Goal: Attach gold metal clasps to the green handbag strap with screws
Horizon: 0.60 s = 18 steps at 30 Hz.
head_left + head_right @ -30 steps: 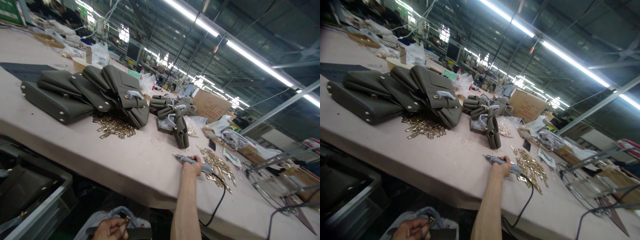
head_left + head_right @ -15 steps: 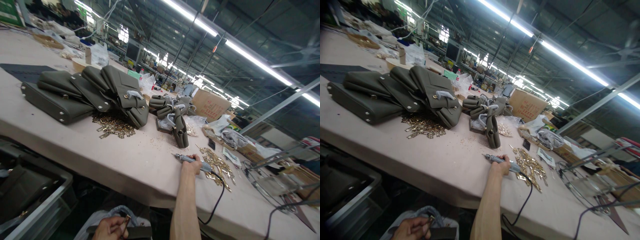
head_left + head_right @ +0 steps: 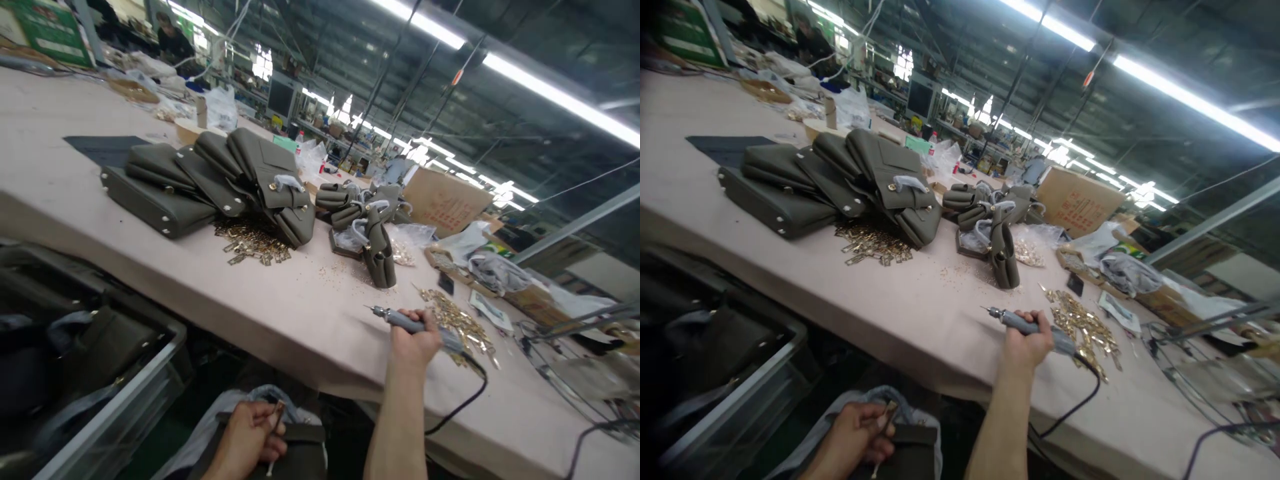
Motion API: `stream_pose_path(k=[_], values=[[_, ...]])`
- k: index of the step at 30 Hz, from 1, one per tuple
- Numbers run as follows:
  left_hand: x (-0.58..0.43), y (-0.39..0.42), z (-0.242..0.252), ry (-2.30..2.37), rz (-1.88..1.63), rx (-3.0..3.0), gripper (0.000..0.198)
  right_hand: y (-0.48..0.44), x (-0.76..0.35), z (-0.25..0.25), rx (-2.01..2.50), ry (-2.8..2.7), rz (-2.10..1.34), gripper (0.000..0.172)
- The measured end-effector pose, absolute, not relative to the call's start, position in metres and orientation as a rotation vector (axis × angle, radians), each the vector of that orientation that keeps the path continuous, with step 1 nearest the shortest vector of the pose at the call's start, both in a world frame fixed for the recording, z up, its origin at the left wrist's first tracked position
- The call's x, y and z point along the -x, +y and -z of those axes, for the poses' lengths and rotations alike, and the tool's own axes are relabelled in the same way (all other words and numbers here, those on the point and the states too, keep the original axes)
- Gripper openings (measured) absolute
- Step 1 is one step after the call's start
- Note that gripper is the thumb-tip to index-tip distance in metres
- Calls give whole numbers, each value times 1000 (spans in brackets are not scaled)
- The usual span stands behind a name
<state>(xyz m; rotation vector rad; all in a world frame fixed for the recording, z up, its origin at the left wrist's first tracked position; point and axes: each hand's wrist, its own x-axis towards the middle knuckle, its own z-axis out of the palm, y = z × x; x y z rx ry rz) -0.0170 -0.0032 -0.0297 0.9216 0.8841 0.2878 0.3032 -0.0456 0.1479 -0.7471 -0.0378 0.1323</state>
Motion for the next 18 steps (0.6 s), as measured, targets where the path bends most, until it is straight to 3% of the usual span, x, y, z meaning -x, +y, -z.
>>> stream_pose_path(k=[7,18], values=[[15,-6,17,914,-228,-865,38,-92,-203,-143,716,-93,-261,13],[15,-6,12,943,-209,-852,24,-93,-89,-72,1061,-248,-327,11]])
